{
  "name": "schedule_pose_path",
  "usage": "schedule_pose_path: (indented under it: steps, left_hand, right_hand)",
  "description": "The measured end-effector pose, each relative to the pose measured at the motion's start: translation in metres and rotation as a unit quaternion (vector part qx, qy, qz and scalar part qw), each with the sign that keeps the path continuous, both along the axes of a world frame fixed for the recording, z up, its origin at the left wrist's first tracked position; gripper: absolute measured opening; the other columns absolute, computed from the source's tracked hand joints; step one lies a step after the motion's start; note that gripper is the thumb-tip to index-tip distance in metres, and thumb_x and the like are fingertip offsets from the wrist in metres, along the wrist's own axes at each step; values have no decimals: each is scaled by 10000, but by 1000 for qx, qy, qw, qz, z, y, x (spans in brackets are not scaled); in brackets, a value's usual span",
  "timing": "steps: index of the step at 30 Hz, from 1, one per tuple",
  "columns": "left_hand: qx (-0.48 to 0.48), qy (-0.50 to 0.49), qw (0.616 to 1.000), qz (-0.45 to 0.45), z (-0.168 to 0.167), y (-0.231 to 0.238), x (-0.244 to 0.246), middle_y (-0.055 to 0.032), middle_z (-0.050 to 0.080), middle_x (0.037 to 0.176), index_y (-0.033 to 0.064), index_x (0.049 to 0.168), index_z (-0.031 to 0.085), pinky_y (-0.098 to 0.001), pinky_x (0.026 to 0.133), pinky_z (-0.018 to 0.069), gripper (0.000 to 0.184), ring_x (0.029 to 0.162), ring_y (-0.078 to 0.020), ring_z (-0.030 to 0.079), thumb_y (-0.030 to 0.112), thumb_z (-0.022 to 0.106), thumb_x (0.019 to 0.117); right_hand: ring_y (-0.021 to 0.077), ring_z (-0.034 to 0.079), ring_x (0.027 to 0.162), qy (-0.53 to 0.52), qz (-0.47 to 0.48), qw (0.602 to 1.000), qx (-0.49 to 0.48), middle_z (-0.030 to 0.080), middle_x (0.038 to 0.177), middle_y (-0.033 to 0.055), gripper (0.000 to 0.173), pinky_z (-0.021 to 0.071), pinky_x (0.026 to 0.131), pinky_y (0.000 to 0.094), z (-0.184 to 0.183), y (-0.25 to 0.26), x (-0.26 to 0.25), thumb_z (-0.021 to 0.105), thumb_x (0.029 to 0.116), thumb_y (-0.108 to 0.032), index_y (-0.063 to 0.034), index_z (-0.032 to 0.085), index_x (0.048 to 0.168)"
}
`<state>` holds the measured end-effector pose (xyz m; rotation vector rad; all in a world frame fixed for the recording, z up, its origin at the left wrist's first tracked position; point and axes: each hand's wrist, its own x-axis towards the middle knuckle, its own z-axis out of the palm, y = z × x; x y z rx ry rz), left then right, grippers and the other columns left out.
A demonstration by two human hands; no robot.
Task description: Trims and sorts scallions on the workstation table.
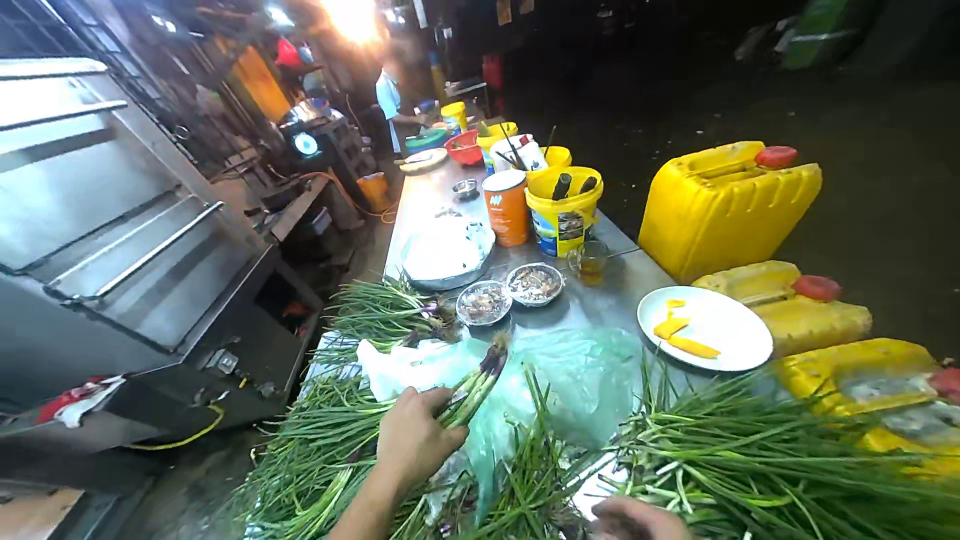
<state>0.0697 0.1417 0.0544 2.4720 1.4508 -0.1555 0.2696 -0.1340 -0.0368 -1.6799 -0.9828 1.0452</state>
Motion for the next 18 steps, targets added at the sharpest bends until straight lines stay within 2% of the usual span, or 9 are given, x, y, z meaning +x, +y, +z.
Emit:
schedule_pose_path:
  steps: [2, 5, 6, 9, 12, 14, 15, 17, 18]
  left_hand:
    - [40, -54, 997, -35, 13, -17, 2, 54, 728, 1082, 374, 1249, 731, -490, 869, 552, 529, 1050, -199, 655, 566, 740, 756]
    - [84, -122, 987, -66, 20, -41, 4, 58, 739, 1050, 339, 1216, 751, -509, 833, 565, 536, 1016, -202, 667, 571, 776, 734]
    - [83, -129, 986, -63, 21, -49, 4, 56, 738, 1075, 347, 1229, 743, -522, 842, 571, 568, 1041, -210, 669, 596, 794, 722]
    - [34, -139, 990, -12, 24, -67, -6, 23, 722, 1220, 319, 1369, 662, -540, 971, 554, 708, 1170, -230, 653, 573, 834, 731]
    - [-26, -180, 982, 57, 25, -77, -34, -74, 702, 1232, 153, 1506, 509, -536, 985, 547, 854, 1112, -271, 669, 484, 835, 789]
    - [-79, -208, 971, 82, 36, -82, -57, -106, 706, 1174, 76, 1486, 475, -531, 905, 577, 762, 1007, -276, 695, 392, 791, 869]
    - [-101, -223, 966, 86, 43, -86, -67, -107, 710, 1118, 54, 1445, 511, -514, 863, 583, 627, 948, -259, 697, 346, 727, 933]
    - [-123, -260, 955, 77, 59, -91, -86, -82, 736, 1020, 41, 1281, 651, -450, 805, 585, 337, 869, -197, 702, 249, 558, 1032]
    - [-122, -286, 948, 66, 67, -93, -93, -61, 733, 942, 41, 1172, 702, -406, 737, 572, 288, 790, -164, 680, 205, 500, 1049]
  right_hand:
    - [205, 731, 1007, 115, 3, 990, 77, 746, 1135, 85, 430, 616, 894, 421, 22, 46, -12, 715, 940, -226, -24, 640, 1312]
    - [229, 651, 1197, 291, 15, 940, 180, 634, 1386, 82, 647, 587, 935, 443, 41, 111, -27, 660, 947, -300, -55, 447, 1506]
    - [235, 625, 1232, 347, 12, 915, 206, 618, 1398, 99, 625, 566, 972, 448, 45, 125, -33, 635, 967, -271, -42, 425, 1510]
    - [263, 646, 1208, 446, -35, 865, 225, 660, 1328, 164, 389, 537, 1043, 446, 45, 147, -53, 520, 1066, -190, 11, 536, 1399]
    - [302, 662, 1200, 448, -60, 861, 232, 682, 1288, 204, 335, 534, 1054, 464, 29, 153, -66, 462, 1078, -143, 58, 523, 1339]
    - [327, 673, 1167, 421, -48, 866, 266, 696, 1229, 229, 303, 541, 1041, 482, 27, 152, -72, 491, 1060, -104, 83, 527, 1296]
    - [326, 684, 1134, 399, -36, 870, 288, 705, 1190, 228, 294, 551, 1026, 482, 29, 152, -75, 524, 1042, -86, 89, 533, 1278]
    - [303, 700, 1093, 346, 2, 880, 326, 717, 1151, 202, 304, 575, 996, 464, 42, 152, -83, 584, 1001, -47, 89, 551, 1271]
    - [284, 704, 1093, 320, 25, 882, 344, 721, 1157, 182, 324, 582, 988, 448, 51, 153, -88, 611, 983, -29, 86, 559, 1281]
